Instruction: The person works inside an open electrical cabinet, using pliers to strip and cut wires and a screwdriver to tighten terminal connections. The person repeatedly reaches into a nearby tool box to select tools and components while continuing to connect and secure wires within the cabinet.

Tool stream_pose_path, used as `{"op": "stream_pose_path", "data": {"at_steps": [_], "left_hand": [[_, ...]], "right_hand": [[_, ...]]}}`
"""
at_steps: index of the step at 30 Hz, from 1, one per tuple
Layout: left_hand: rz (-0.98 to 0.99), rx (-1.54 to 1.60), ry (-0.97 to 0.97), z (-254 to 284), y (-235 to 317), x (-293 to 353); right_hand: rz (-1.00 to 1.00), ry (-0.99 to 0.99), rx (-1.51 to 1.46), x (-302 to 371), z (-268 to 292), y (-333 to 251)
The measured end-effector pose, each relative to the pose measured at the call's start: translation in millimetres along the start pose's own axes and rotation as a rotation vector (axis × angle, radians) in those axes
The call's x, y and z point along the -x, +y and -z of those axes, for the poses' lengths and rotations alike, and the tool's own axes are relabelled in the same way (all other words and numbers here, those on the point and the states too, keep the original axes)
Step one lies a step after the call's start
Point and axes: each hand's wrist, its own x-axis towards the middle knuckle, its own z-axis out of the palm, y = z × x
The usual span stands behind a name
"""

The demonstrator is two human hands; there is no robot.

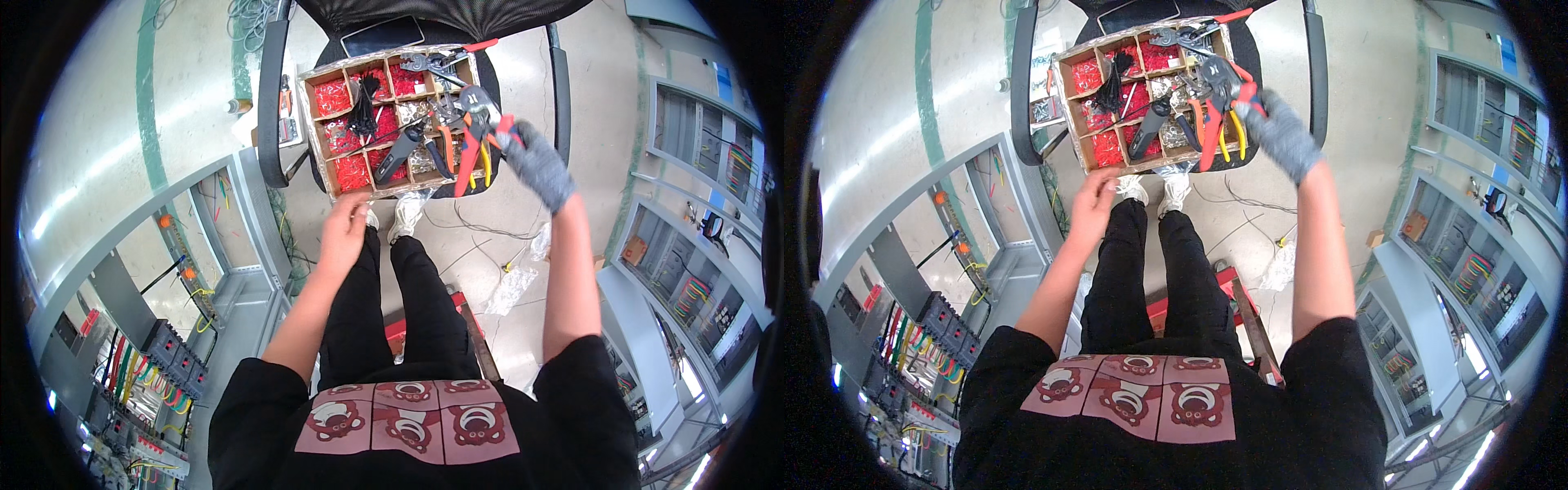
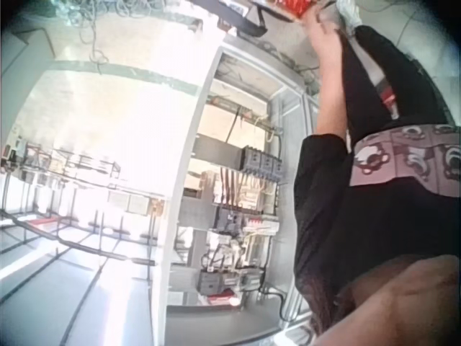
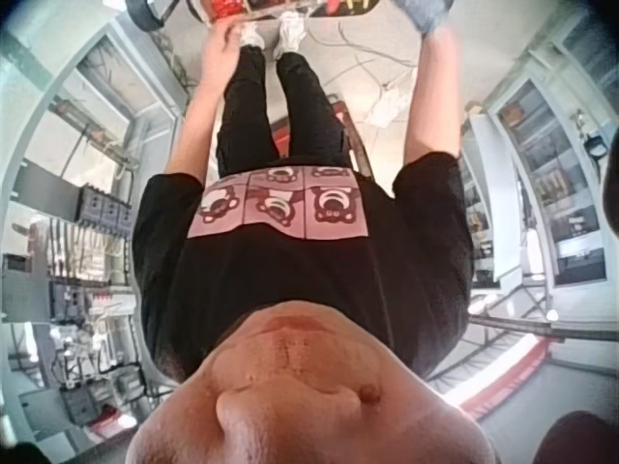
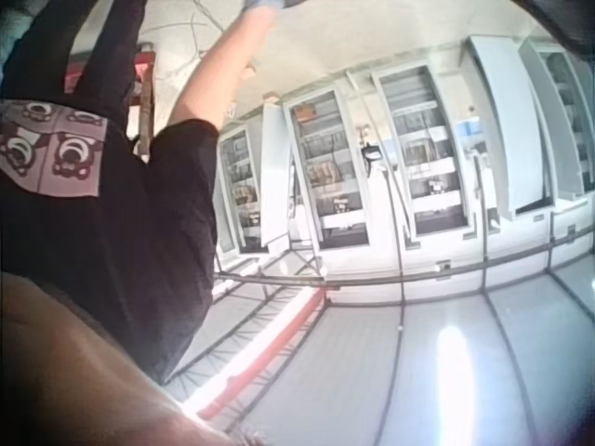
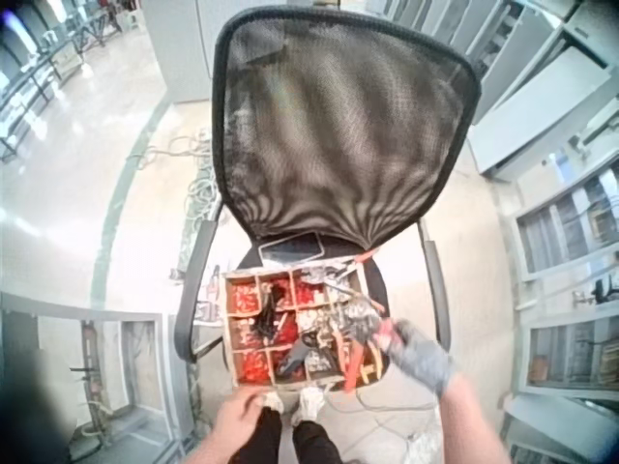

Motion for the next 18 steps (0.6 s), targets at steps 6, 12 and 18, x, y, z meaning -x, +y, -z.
{"op": "stream_pose_path", "data": {"at_steps": [6,12,18], "left_hand": [[-0.002,-0.176,0.052,33.5,7.6,-6.4],[-0.241,-0.43,0.16,29.5,16.0,-40.7],[-0.188,-0.903,-0.159,12.3,-23.8,-130.8]], "right_hand": [[-0.028,-0.35,0.151,-97.7,8.8,-27.7],[0.23,-0.109,0.55,-141.8,-20.3,-34.5],[0.367,0.139,0.709,-150.6,-31.2,-11.1]]}}
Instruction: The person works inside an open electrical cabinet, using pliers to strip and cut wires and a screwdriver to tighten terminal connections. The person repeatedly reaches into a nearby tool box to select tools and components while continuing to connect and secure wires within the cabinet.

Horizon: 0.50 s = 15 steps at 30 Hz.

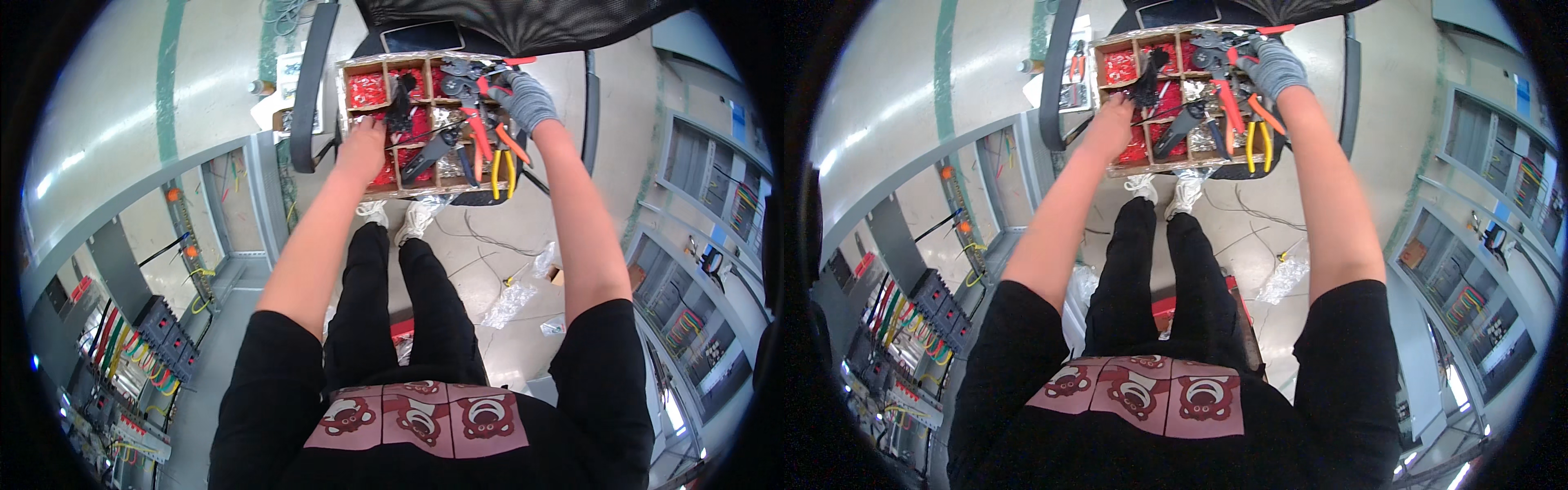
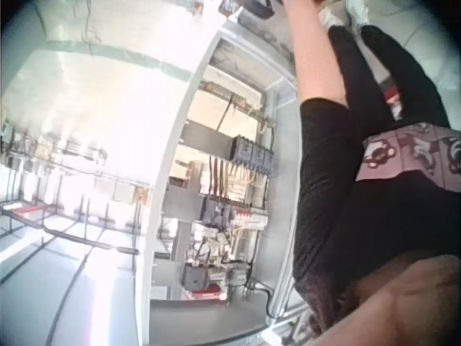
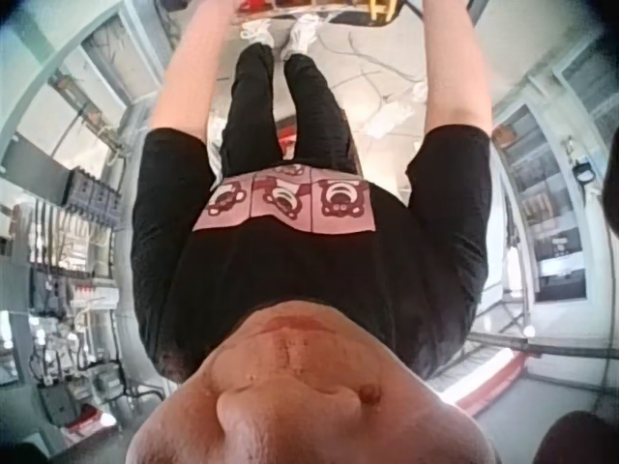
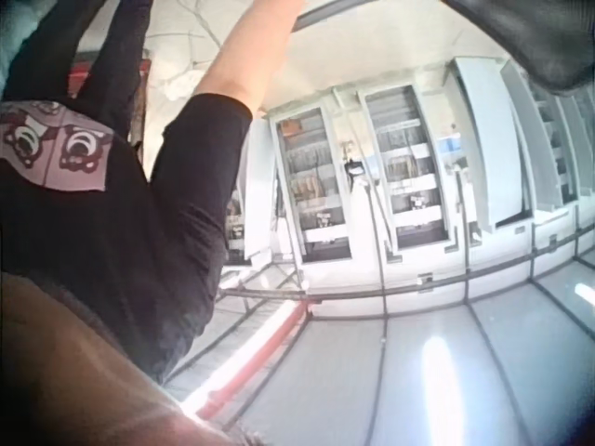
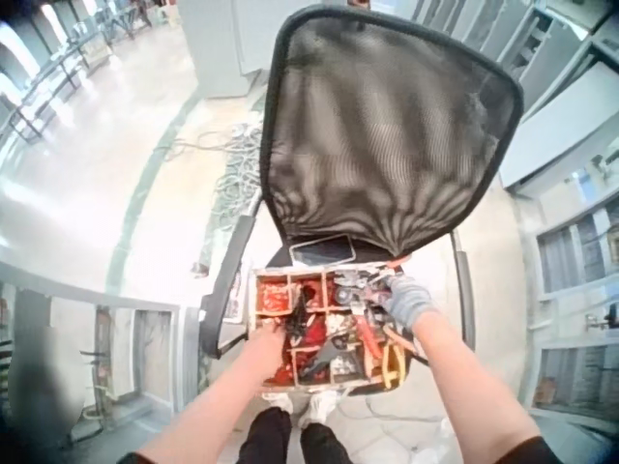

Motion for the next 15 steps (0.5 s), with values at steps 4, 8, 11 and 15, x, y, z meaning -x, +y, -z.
{"op": "stream_pose_path", "data": {"at_steps": [4,8,11,15], "left_hand": [[0.127,-0.005,-0.287,-27.5,-12.7,-37.9],[0.243,0.097,-0.167,-68.8,-38.0,-40.4],[0.169,0.004,-0.196,-68.1,-36.4,-45.4],[0.328,0.209,-0.003,-36.4,-14.2,-36.4]], "right_hand": [[-0.171,0.155,-0.564,-8.9,-23.3,44.5],[-0.478,-0.148,-1.063,-10.9,-18.2,58.8],[-0.165,-0.011,-0.487,-24.2,-32.6,61.4],[-0.042,0.117,0.194,-12.1,13.7,1.3]]}}
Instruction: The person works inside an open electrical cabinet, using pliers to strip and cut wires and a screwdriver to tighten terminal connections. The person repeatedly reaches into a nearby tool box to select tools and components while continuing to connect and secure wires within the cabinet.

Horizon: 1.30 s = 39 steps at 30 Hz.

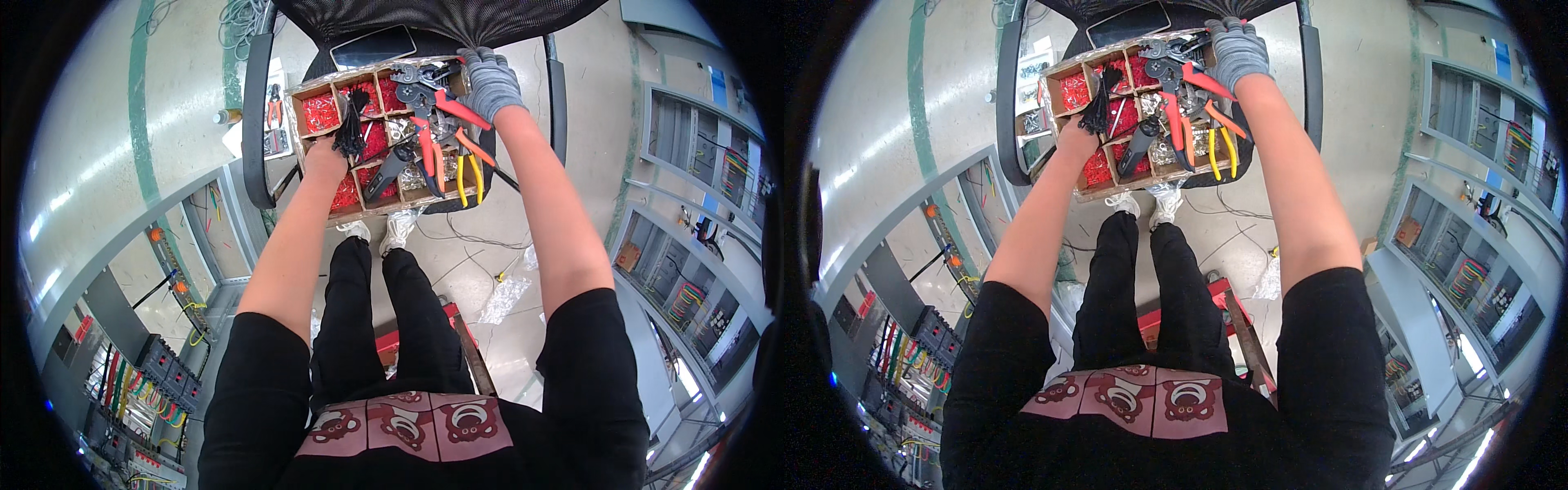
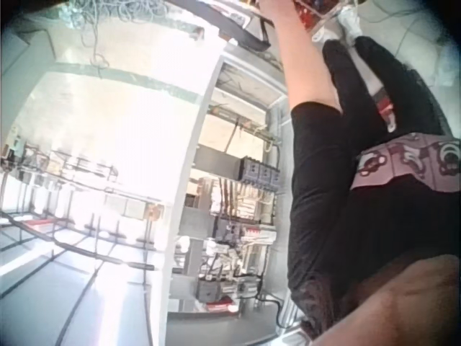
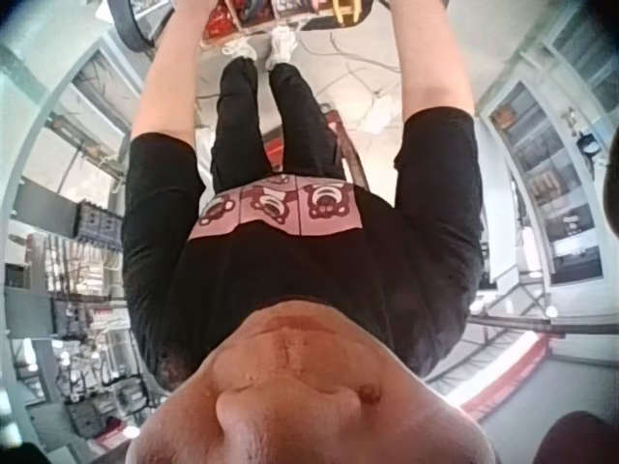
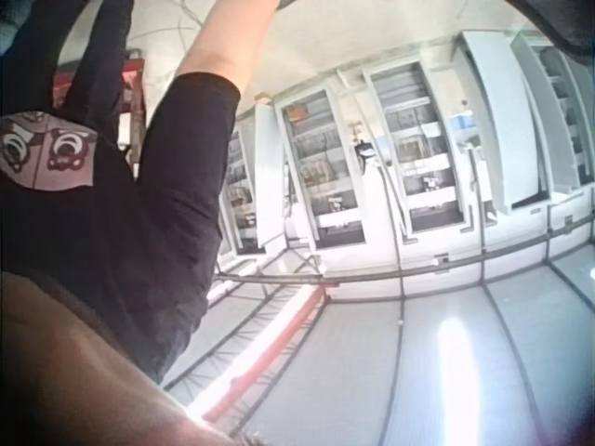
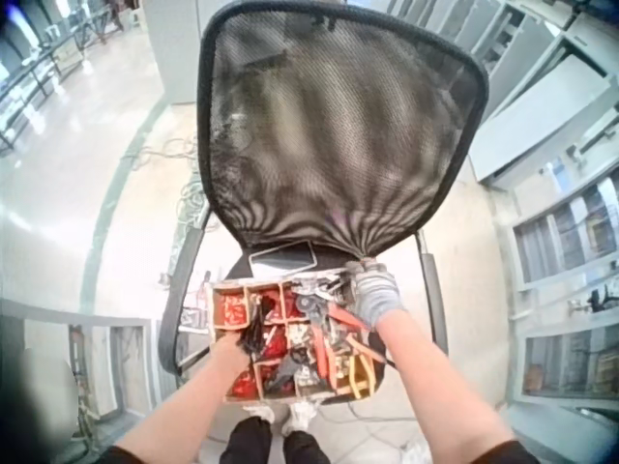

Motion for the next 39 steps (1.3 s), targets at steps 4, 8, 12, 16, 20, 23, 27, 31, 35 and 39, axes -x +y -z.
{"op": "stream_pose_path", "data": {"at_steps": [4,8,12,16,20,23,27,31,35,39], "left_hand": [[0.014,0.078,-0.026,-8.3,1.6,-8.1],[0.07,0.126,0.02,-4.3,6.2,-1.3],[0.088,0.178,0.005,14.0,21.9,8.3],[0.018,0.205,0.038,8.7,10.8,5.2],[-0.032,0.15,0.057,26.6,23.8,17.7],[-0.161,-0.002,0.154,24.3,18.0,20.0],[-0.227,-0.032,0.146,35.6,14.3,29.4],[-0.098,0.693,0.047,40.2,7.4,37.2],[0.204,1.338,-0.265,46.0,-5.5,45.8],[0.23,1.671,-0.403,51.8,-5.1,48.3]], "right_hand": [[0.117,-0.054,0.173,-7.0,-22.0,11.5],[0.136,-0.071,0.129,-10.1,-19.6,7.2],[0.109,-0.234,0.21,-15.6,6.2,-3.1],[0.118,-0.274,-0.072,-52.5,19.2,-6.3],[0.077,-0.1,-0.328,-95.4,-14.0,-20.9],[0.173,-0.143,-0.221,-117.8,-26.6,-54.0],[0.323,-0.246,0.014,-143.6,-40.0,-86.2],[0.33,-0.289,0.184,-167.3,-62.3,-90.1],[0.328,-0.357,0.176,-161.7,-50.0,-104.5],[0.378,-0.349,0.111,-167.8,-62.3,-96.1]]}}
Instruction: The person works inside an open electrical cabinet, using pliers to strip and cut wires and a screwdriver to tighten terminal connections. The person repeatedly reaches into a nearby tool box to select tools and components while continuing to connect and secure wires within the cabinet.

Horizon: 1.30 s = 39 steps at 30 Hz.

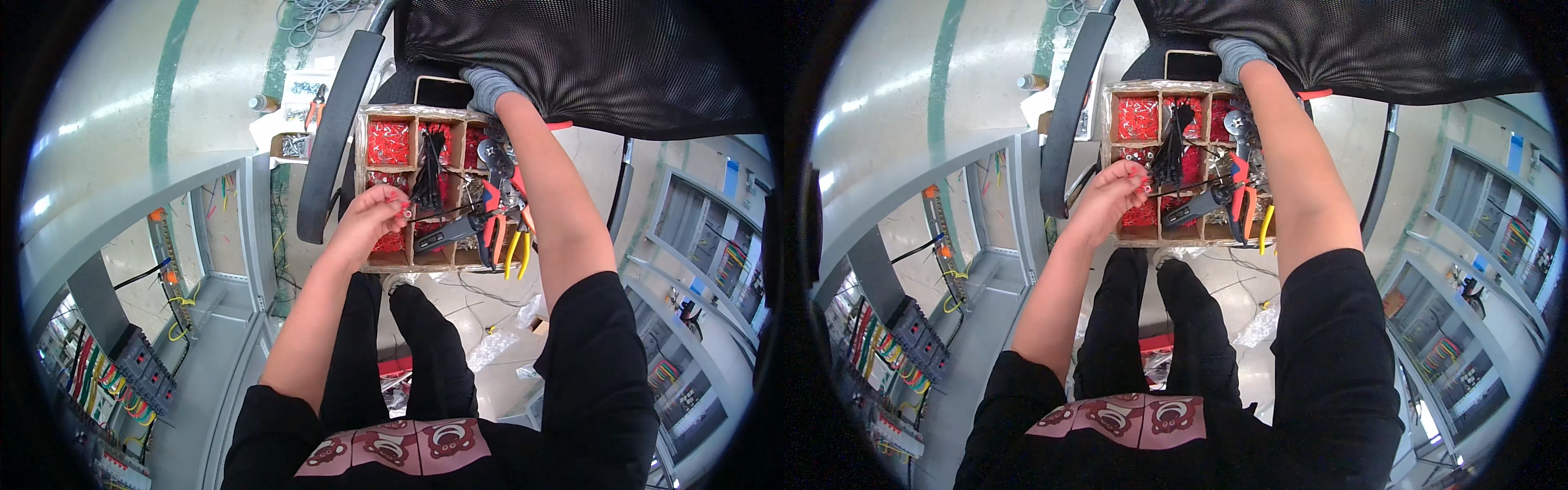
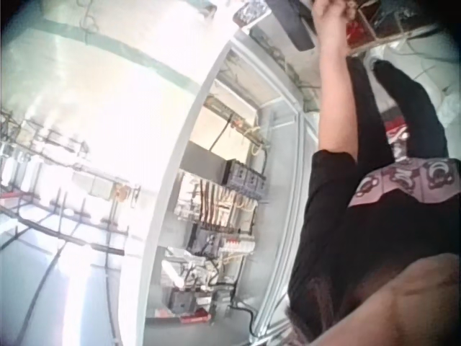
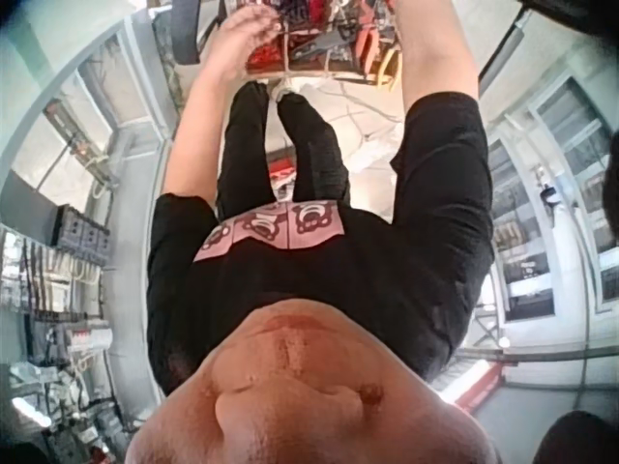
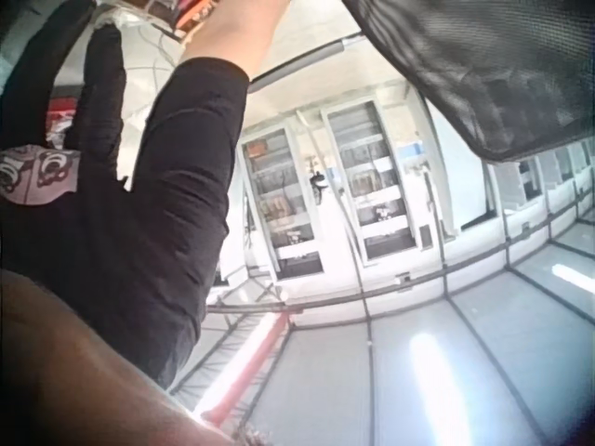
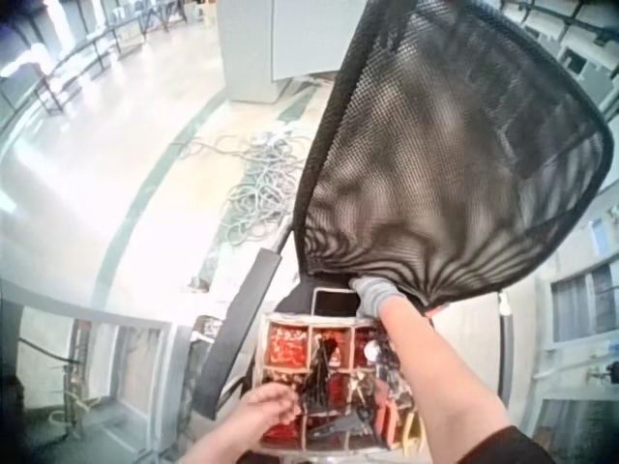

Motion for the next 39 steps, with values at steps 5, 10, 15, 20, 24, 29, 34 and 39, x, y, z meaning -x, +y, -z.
{"op": "stream_pose_path", "data": {"at_steps": [5,10,15,20,24,29,34,39], "left_hand": [[0.009,0.181,-0.095,8.6,-2.1,-2.1],[-0.061,-0.011,-0.153,0.9,1.9,-0.8],[-0.067,0.034,-0.097,-7.7,4.7,19.2],[-0.034,0.194,-0.154,-25.8,23.0,49.0],[-0.04,0.308,-0.264,-50.3,45.0,92.1],[-0.001,0.242,-0.424,-79.1,70.3,160.8],[0.186,0.102,-0.346,-101.0,80.2,225.1],[0.258,-0.108,-0.195,-135.4,66.4,286.4]], "right_hand": [[0.095,0.008,-0.203,14.7,19.9,13.9],[0.066,0.257,-0.568,52.3,44.4,17.5],[0.039,0.4,-0.887,121.8,74.4,18.3],[0.005,0.382,-1.511,199.7,80.6,11.1],[-0.053,0.321,-1.842,262.1,69.4,-31.5],[-0.048,0.071,-1.975,364.2,67.3,-73.2],[-0.036,-0.27,-1.751,455.4,112.1,-113.9],[0.137,-0.419,-1.676,490.4,111.3,-129.0]]}}
